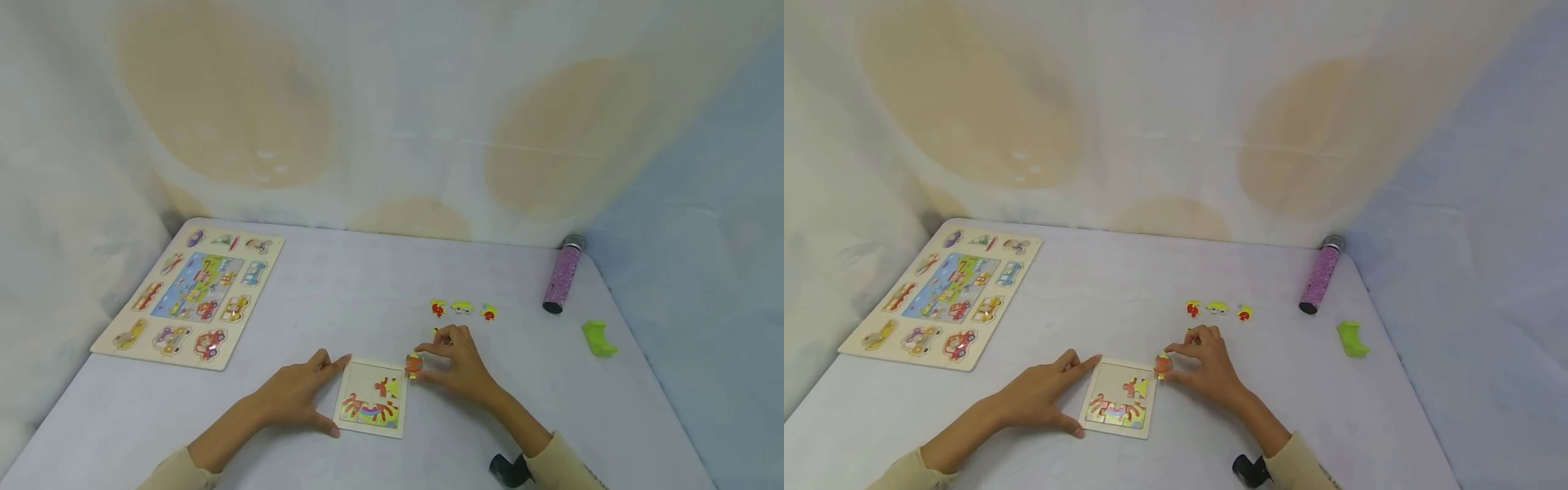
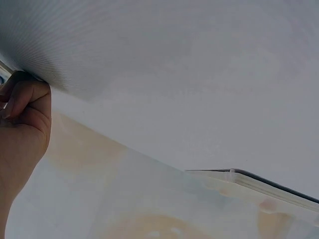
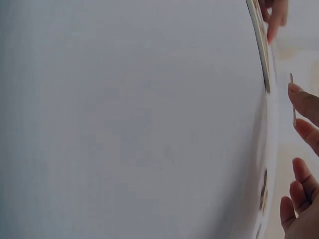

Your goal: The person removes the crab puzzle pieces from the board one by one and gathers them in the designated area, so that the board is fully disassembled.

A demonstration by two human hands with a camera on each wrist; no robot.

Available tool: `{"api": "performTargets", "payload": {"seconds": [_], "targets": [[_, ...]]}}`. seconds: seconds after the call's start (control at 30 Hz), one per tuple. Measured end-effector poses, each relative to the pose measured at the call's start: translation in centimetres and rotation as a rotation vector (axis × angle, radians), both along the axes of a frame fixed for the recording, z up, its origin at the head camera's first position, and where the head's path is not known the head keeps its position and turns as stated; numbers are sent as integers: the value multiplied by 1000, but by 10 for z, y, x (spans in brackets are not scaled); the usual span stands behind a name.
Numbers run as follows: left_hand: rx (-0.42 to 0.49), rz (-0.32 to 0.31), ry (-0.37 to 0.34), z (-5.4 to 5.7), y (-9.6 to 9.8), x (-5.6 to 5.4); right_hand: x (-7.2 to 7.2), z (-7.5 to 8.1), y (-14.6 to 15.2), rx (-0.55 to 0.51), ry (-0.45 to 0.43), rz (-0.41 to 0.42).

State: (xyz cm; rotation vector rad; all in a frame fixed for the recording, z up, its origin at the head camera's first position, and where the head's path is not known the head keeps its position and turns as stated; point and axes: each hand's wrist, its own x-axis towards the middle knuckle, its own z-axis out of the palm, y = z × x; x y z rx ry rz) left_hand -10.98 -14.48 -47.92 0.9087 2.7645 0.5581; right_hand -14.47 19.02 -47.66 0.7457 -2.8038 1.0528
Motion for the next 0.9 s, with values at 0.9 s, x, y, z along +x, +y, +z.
{"api": "performTargets", "payload": {"seconds": [0.9], "targets": [[-12, 17, -8, 3, 0, 3, -45, -9, 90, 102, 53, -154]]}}
